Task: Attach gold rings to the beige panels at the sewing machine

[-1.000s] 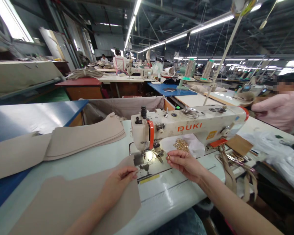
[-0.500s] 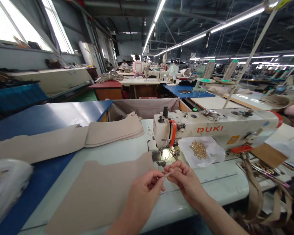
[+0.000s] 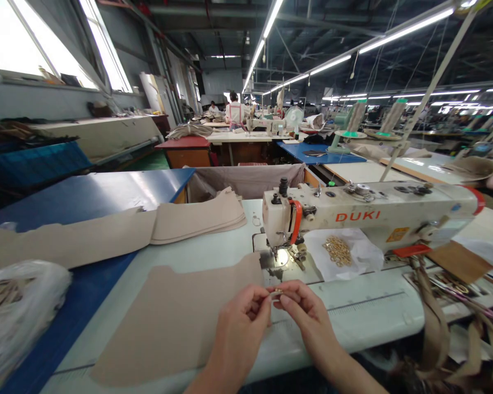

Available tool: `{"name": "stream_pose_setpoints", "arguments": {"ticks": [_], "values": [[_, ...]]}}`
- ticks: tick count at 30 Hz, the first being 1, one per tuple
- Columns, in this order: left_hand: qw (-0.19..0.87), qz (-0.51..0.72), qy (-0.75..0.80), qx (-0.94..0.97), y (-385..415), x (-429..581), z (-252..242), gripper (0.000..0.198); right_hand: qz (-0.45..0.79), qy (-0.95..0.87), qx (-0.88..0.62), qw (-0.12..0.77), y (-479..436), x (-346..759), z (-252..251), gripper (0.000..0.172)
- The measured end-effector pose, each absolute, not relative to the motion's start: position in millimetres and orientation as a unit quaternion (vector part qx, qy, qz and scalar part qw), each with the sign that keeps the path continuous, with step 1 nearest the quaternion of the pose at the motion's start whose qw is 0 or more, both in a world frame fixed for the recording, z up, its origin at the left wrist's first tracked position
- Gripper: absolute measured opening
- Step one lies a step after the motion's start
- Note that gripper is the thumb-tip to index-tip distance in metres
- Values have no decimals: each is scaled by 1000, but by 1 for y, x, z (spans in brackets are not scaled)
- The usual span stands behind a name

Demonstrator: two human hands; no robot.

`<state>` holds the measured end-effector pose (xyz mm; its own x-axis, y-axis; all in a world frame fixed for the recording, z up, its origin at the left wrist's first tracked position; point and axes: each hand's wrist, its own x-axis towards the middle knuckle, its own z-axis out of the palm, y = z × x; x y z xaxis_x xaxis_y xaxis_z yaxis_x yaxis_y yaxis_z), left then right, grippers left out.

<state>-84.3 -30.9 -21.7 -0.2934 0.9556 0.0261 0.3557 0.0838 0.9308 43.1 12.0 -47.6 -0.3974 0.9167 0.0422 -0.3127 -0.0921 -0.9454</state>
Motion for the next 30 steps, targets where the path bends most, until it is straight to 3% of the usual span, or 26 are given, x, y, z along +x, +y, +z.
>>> {"name": "stream_pose_setpoints", "arguments": {"ticks": [8, 12, 15, 24, 30], "values": [[269, 434, 681, 525, -35, -80, -26, 17, 474, -648, -369, 468, 12, 43, -60, 10], [237, 434, 674, 550, -36, -79, -29, 17, 300, -766, -373, 430, 13, 47, -61, 11], [243, 430, 672, 552, -34, -82, -31, 18, 234, -808, -362, 401, 13, 48, -63, 15], [344, 424, 661, 515, -29, -89, -32, 18, 336, -791, -363, 360, 15, 47, -63, 18], [289, 422, 674, 533, -33, -89, -32, 19, 359, -781, -363, 360, 15, 46, -62, 18]]}}
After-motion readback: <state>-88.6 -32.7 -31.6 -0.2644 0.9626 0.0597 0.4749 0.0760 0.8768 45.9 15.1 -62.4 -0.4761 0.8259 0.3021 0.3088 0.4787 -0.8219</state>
